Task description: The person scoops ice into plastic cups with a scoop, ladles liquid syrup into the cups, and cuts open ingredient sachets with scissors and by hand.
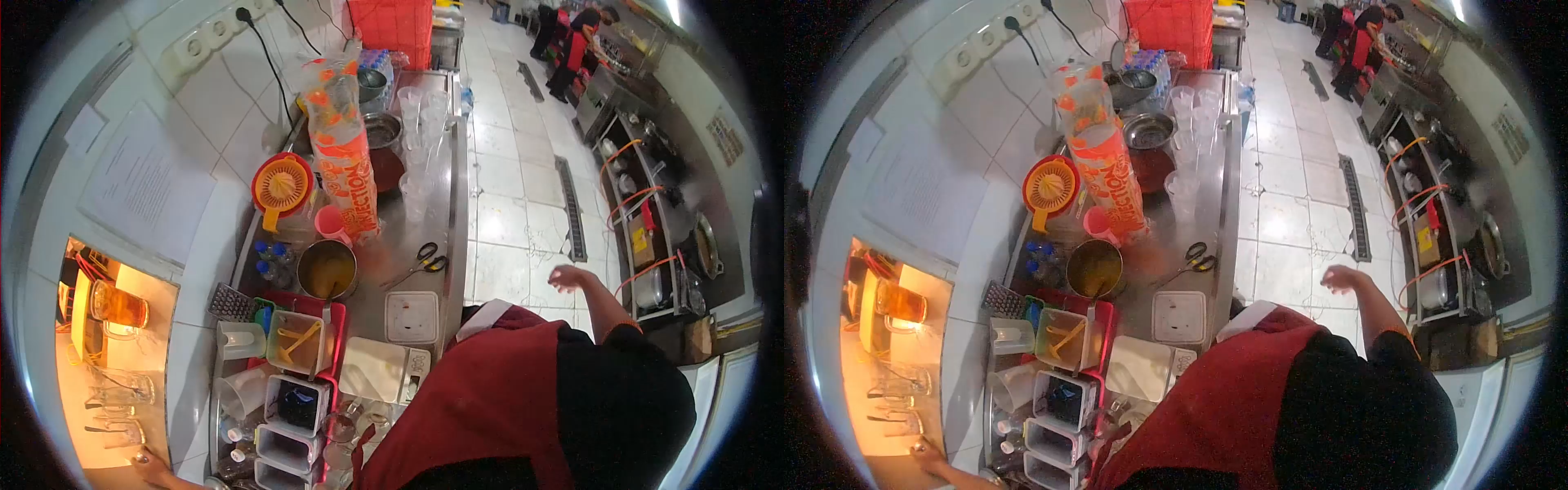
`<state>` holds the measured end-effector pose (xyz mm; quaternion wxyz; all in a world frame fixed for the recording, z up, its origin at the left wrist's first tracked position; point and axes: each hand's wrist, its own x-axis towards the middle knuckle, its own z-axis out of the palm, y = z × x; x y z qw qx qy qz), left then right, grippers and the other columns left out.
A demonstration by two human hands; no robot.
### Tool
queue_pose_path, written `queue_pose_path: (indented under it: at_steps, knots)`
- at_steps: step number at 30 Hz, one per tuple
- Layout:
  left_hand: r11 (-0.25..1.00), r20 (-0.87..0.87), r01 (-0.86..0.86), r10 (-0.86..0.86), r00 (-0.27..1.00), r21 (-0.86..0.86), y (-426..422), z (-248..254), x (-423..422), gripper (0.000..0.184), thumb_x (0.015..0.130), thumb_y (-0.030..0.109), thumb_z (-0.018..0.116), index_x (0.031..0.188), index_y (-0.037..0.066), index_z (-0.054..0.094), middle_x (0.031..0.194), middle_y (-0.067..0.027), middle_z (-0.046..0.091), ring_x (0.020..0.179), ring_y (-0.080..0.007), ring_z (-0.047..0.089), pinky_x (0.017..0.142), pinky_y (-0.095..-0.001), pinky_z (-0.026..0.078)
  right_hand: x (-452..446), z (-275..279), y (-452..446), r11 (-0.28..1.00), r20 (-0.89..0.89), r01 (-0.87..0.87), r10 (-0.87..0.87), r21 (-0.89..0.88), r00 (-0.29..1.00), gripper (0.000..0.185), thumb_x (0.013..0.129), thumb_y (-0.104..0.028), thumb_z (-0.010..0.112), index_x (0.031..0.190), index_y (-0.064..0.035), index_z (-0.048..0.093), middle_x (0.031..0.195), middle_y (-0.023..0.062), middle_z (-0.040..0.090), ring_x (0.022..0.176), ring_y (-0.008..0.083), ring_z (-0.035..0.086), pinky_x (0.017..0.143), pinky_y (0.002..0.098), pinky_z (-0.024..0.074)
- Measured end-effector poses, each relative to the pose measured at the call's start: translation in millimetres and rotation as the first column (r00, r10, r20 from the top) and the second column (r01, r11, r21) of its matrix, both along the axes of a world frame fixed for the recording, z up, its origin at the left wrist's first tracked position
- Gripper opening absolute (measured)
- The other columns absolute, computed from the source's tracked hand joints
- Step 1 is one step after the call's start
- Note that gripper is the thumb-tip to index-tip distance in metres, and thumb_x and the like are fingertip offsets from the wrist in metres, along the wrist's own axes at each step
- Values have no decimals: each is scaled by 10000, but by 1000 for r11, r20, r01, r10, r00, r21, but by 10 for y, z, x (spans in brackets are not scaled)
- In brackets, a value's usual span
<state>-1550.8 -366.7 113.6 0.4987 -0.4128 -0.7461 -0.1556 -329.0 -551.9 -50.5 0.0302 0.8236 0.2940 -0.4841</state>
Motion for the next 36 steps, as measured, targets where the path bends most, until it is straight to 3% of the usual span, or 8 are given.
queue_pose_path:
  at_steps: [4, 6, 9, 12, 13, 16, 21, 36]
  knots:
    - [948, 704, -58, 273, 655, -314, -432, 556, 475, 593, 886, 535, 563, 1119, -9, 598, 986, -258, 644, 876, -430, 630, 760, -518, 507, -103, 49, 849, 917, 13, -125, 130, 379, 991, 312, 888, -231, 638, 1102, -8, 593, 933, 110, 679, 757, 189, 686, 629, 353, 546]
    - [974, 39, -222, 221, 975, 40, -291, 127, 1091, 553, 889, 500, 600, 1119, -2, 563, 1023, -191, 629, 871, -391, 628, 727, -482, 503, 53, -89, 1378, 870, -23, -173, 207, 462, 978, 338, 904, -240, 641, 1141, -7, 577, 970, 131, 681, 764, 189, 672, 674, 358, 529]
    - [930, -99, 188, -164, 981, 316, -215, 55, 2496, 551, 905, 468, 613, 1161, -9, 512, 1055, -180, 602, 889, -355, 617, 713, -437, 502, 65, 79, 2298, 791, 95, -294, 289, 536, 953, 460, 884, -287, 676, 1264, -83, 516, 1137, 157, 622, 1031, 265, 612, 884, 382, 497]
    - [789, 517, 583, -586, 624, 192, -172, 202, 4782, 493, 939, 415, 586, 1169, -12, 497, 1095, -178, 549, 923, -289, 567, 766, -393, 471, 28, 48, 3270, 626, -22, -160, 274, 763, 962, 721, 788, -247, 789, 1378, -105, 400, 1281, 155, 528, 1140, 276, 555, 934, 416, 483]
    - [686, 731, 571, -651, 204, 451, -158, -72, 5431, 410, 930, 316, 590, 1166, -9, 509, 1110, -167, 556, 955, -291, 562, 816, -376, 460, -34, 5, 3561, 574, -66, -103, 266, 812, 962, 762, 771, -247, 801, 1390, -97, 383, 1303, 159, 511, 1155, 279, 546, 946, 408, 479]
    - [235, 924, 972, -375, 76, 15, 256, -140, 7478, 502, 757, 106, 747, 1196, 24, 518, 1130, -139, 571, 1035, -267, 574, 903, -380, 457, -178, -231, 4244, 375, -52, -80, 329, 923, 943, 832, 741, -248, 820, 1405, -72, 351, 1327, 167, 494, 1181, 282, 530, 974, 399, 463]
    - [539, 891, 746, -19, -454, 391, 1055, -1195, 9283, 899, 717, 197, 823, 1425, 21, 298, 1378, -174, 418, 1266, -283, 441, 1008, -423, 416, -413, -266, 4560, 393, -293, 120, 415, 912, 861, 868, 726, -245, 821, 1404, -23, 326, 1321, 164, 504, 1215, 277, 507, 1016, 399, 419]
    - [585, 943, 789, -333, 23, 187, 1646, -1287, 9601, 868, 590, 127, 823, 1327, 10, 379, 1250, -215, 505, 1181, -385, 484, 1019, -461, 389, -222, -179, 4445, 382, -158, -130, 636, 915, 755, 743, 663, -163, 785, 1314, -20, 457, 1239, 170, 580, 1166, 316, 556, 1003, 385, 431]
